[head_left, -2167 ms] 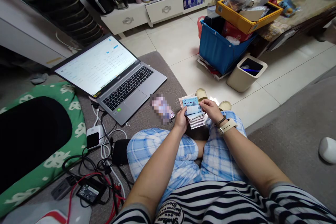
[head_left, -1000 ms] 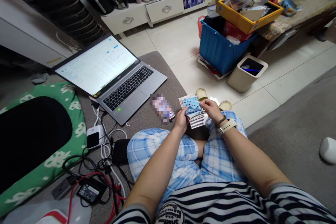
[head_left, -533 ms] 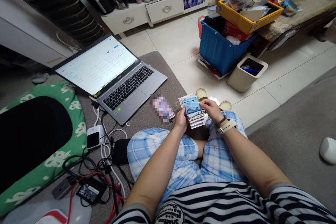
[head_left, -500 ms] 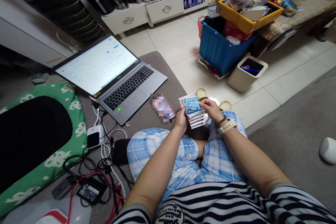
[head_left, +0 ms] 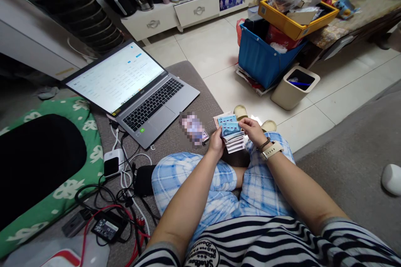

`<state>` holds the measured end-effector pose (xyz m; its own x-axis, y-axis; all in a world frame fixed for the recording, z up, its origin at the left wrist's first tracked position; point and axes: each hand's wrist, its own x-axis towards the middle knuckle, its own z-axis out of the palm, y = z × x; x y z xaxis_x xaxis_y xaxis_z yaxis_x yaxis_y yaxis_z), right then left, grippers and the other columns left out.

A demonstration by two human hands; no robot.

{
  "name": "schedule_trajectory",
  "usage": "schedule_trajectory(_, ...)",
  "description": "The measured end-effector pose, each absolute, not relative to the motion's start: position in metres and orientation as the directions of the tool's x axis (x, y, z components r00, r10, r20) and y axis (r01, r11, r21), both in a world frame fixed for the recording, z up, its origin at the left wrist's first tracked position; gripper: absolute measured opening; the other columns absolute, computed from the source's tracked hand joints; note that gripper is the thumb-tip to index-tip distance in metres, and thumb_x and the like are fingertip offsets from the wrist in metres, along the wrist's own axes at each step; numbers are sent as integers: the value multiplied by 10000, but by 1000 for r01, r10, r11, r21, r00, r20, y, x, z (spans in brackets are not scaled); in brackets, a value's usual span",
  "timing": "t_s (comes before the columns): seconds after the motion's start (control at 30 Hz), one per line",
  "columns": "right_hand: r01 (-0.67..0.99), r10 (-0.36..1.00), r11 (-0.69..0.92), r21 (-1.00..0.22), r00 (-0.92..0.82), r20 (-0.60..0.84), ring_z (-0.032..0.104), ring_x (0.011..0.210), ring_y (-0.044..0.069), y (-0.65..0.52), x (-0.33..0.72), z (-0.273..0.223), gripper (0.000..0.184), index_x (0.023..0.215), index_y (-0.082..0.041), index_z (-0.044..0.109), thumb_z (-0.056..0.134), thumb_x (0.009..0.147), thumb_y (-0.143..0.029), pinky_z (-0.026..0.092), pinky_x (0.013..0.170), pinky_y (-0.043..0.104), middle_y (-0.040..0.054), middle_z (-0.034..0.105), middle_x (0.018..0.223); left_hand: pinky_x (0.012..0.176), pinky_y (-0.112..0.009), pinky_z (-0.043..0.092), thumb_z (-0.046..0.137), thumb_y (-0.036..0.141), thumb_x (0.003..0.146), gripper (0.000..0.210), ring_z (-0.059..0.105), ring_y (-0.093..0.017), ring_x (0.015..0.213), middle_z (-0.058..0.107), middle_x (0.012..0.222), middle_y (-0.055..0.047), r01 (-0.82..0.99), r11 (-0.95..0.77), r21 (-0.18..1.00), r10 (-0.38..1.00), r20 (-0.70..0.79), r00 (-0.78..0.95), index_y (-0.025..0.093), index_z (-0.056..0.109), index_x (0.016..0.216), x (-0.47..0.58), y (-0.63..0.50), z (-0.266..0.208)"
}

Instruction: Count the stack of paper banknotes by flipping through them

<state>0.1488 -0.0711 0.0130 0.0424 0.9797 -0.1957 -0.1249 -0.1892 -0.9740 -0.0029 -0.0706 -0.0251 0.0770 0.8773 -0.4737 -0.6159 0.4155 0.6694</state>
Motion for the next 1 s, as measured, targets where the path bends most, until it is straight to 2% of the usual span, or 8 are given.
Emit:
schedule_trajectory(0.43,-152,981,-181,-972,41,-189,389,530,115,-71,149,13,348,662,-211,573,730,666,-521,314,513,265,-42,467,560,990,-444,513,749,393,740,290,696,-310,1085,780,927,-110,-617,423,664,871,-486,74,135,728,870,-3,-71,-24)
schedule_trajectory(0.7,-158,981,-194,-968,-14,-195,384,474,112,-72,148,14,390,704,-208,605,700,702,-586,271,495,272,-16,565,507,1002,-445,496,765,410,721,365,695,-319,1085,776,958,-130,-623,439,647,873,-471,127,112,724,929,-4,-71,-26)
schedule_trajectory(0.87,-123,979,-179,-976,72,-189,418,509,116,-71,149,9,422,681,-212,577,789,632,-574,312,521,277,-25,559,557,987,-441,497,817,367,656,325,696,-319,1074,780,919,-111,-602,419,679,880,-467,87,132,733,862,-5,-72,-20)
schedule_trajectory(1.0,-103,971,-187,-977,135,-200,420,532,121,-70,151,3,425,690,-216,565,800,632,-565,325,533,275,-43,508,561,979,-443,500,852,327,586,339,695,-327,1066,779,895,-106,-593,420,687,881,-464,87,130,737,837,-5,-73,-13)
